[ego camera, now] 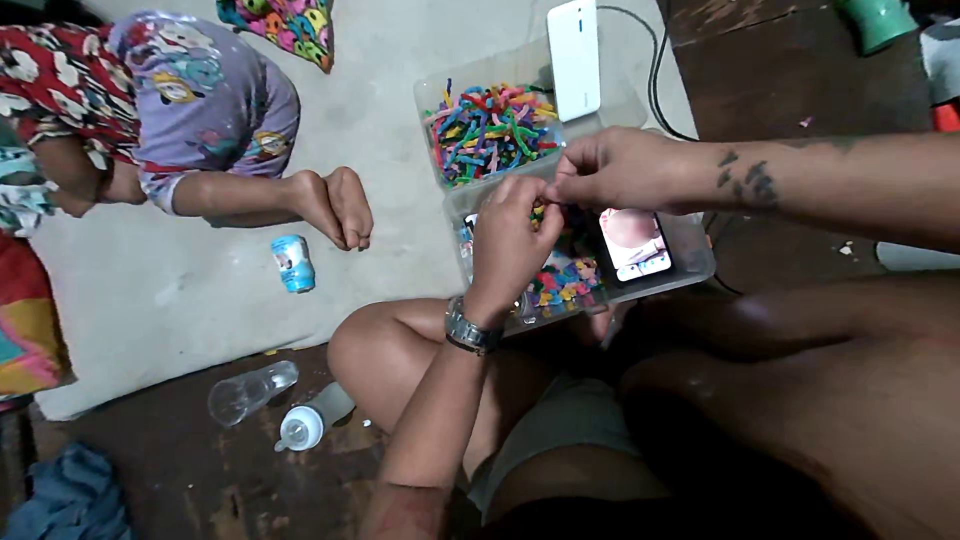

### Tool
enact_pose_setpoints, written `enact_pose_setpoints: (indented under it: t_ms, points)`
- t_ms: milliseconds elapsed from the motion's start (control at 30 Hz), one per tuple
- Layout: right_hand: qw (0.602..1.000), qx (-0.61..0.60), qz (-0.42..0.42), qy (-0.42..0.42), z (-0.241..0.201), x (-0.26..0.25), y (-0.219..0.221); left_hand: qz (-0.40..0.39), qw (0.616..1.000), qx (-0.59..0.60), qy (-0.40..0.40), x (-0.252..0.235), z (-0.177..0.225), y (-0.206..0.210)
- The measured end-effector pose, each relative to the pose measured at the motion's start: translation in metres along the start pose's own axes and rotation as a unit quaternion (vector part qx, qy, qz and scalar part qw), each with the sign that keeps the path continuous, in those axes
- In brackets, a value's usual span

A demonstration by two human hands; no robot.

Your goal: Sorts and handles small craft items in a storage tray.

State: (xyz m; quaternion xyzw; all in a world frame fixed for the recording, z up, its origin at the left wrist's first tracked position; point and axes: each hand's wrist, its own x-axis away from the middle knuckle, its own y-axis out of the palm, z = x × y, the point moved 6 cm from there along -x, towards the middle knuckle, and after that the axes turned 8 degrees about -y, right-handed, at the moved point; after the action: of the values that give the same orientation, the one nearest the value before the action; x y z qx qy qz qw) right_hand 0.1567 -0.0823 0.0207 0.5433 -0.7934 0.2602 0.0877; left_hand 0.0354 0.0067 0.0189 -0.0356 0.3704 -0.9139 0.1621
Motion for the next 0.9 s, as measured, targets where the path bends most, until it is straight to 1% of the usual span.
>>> enact_pose_setpoints:
  t_ms: [67, 200, 267, 300, 333, 367, 400, 433, 467, 500, 533, 567, 633, 700, 733, 800, 900]
  points:
    - [1.000, 0.002, -0.002, 0.007, -0.003, 0.001, 0.000, -0.010, 0.999, 0.033, -0.015, 0.000, -0.002, -0.002]
    - [0.993, -0.110, -0.017, 0.038, -0.009, 0.004, 0.000, -0.026, 0.978, 0.194, -0.067, 0.004, -0.012, -0.002]
    - [0.988, -0.149, -0.023, 0.036, -0.009, 0.006, 0.000, -0.014, 0.971, 0.228, -0.069, 0.005, -0.013, -0.003]
    - [0.989, -0.145, -0.023, 0.029, -0.010, 0.006, -0.001, -0.010, 0.971, 0.230, -0.061, 0.005, -0.012, -0.004]
    - [0.993, -0.111, -0.020, 0.017, -0.012, 0.006, -0.002, -0.007, 0.975, 0.218, -0.047, 0.005, -0.010, -0.004]
    - [0.999, -0.042, -0.019, -0.003, -0.016, 0.006, -0.004, -0.003, 0.983, 0.179, -0.025, 0.005, -0.006, -0.005]
    - [0.999, 0.043, -0.010, -0.033, -0.020, 0.007, -0.006, 0.003, 0.994, 0.111, 0.004, 0.004, -0.001, -0.006]
    - [0.989, 0.127, -0.005, -0.069, -0.025, 0.006, -0.007, 0.007, 0.999, 0.035, 0.026, 0.003, 0.004, -0.005]
    - [0.977, 0.186, 0.002, -0.104, -0.027, 0.006, -0.006, 0.008, 0.999, -0.026, 0.037, 0.002, 0.008, -0.005]
    - [0.970, 0.209, 0.013, -0.127, -0.029, 0.006, -0.005, 0.011, 0.998, -0.054, 0.041, 0.001, 0.011, -0.005]
    - [0.971, 0.199, 0.017, -0.131, -0.030, 0.006, -0.005, 0.016, 0.998, -0.045, 0.039, 0.001, 0.012, -0.008]
    - [0.980, 0.161, 0.015, -0.112, -0.031, 0.007, -0.005, 0.020, 0.999, -0.008, 0.033, 0.000, 0.011, -0.011]
    - [0.999, 0.027, 0.004, -0.045, -0.029, 0.009, -0.007, 0.017, 0.994, 0.108, 0.010, 0.002, 0.005, -0.015]
    - [0.996, -0.085, -0.009, -0.014, -0.025, 0.009, -0.008, 0.010, 0.978, 0.206, -0.013, 0.004, -0.003, -0.014]
    - [0.994, -0.107, -0.015, -0.014, -0.024, 0.009, -0.008, 0.009, 0.970, 0.242, -0.023, 0.005, -0.006, -0.014]
    - [0.994, -0.102, -0.019, -0.028, -0.027, 0.009, -0.007, 0.016, 0.956, 0.291, -0.034, 0.007, -0.009, -0.014]
    - [0.997, -0.063, -0.007, -0.045, -0.031, 0.010, -0.010, 0.035, 0.955, 0.294, -0.028, 0.006, -0.009, -0.014]
